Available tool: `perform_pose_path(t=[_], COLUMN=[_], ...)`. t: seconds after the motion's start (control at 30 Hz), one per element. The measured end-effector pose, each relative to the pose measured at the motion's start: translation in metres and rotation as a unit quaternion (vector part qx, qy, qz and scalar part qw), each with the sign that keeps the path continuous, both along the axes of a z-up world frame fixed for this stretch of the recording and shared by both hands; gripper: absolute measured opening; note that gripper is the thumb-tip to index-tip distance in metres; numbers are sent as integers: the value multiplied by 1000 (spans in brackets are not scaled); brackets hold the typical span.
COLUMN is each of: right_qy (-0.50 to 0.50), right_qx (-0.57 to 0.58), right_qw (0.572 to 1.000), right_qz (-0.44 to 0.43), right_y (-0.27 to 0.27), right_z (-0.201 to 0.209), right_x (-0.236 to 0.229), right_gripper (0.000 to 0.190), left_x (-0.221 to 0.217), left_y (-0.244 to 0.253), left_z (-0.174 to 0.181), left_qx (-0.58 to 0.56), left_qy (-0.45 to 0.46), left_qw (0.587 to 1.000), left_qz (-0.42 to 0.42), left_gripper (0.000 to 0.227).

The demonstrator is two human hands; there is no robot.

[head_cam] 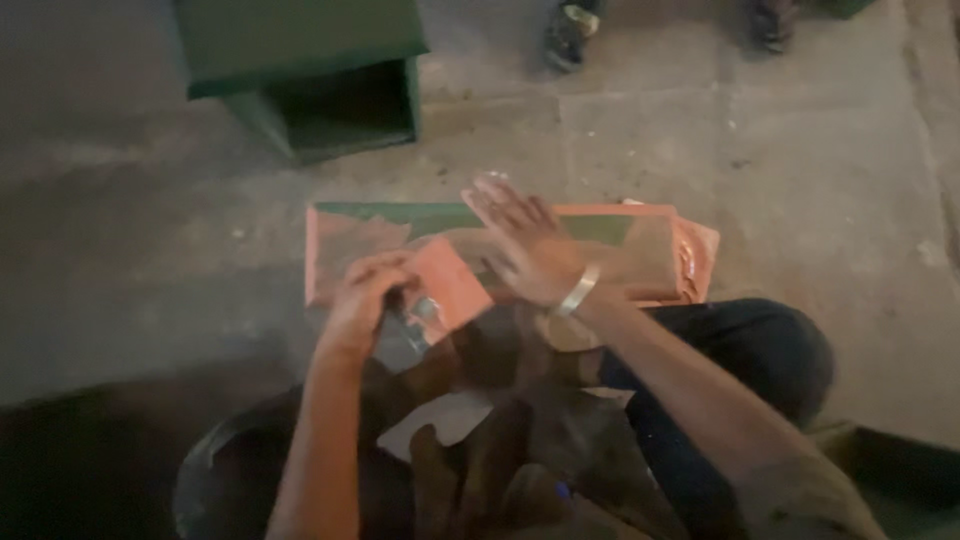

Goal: The person sits on the floor and uses a small rectangular card to scoop reddish-brown paste from a container and spread it onto a green metal furniture piece. They repeatedly apply the paste to the surface, smoothing it with the card.

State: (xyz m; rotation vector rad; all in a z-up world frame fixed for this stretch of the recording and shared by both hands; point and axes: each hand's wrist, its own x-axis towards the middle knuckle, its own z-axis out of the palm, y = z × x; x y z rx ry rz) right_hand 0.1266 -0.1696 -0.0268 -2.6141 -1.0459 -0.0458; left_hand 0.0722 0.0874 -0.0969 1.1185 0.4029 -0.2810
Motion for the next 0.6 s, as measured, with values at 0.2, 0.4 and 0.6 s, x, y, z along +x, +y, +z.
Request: perform_pose_path(t=[0.2, 0.4, 0.6], right_qy=[110, 172, 198], right_qx=[58, 104, 179], right_qw=[991, 978, 953], right_qz=[42, 54, -147], right_y=[-30, -28, -62], right_z=[44, 33, -24], right_x=[-48, -60, -17], right_gripper=[46, 41, 47], left_x=[-9, -6, -6], left_y=[-5, -21, -13], left_z=[-21, -20, -6], left_qx=[-76, -114, -59], left_qy=[-103, 31, 15], left_qw=[980, 993, 985], left_qz=[-154, 16, 160], left_gripper=[12, 17, 23])
